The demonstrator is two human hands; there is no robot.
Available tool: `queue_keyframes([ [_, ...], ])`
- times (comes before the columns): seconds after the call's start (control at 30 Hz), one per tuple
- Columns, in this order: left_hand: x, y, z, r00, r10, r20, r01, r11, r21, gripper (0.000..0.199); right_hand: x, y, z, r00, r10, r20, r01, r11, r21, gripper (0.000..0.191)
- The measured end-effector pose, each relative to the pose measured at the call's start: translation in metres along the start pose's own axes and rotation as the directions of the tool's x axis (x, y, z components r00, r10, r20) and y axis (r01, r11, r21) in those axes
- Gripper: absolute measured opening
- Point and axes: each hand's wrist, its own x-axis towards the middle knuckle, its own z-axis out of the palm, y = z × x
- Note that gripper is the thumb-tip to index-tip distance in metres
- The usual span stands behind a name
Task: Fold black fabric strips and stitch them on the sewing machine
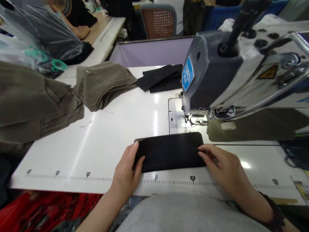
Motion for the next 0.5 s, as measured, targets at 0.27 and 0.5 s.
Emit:
queue_keyframes([
  [0.27, 0.009, 0.003, -0.009, 0.99, 0.015, 0.137, -0.019, 0.999, 0.033, 0.028, 0.0, 0.0, -0.001, 1.0, -0.001, 0.019, 0.001, 1.0, 0.008, 0.016],
  [0.5, 0.011, 0.001, -0.008, 0.989, 0.033, 0.142, -0.044, 0.996, 0.075, 0.026, 0.003, -0.002, -0.001, 1.0, -0.022, 0.019, 0.022, 0.999, -0.04, 0.016],
])
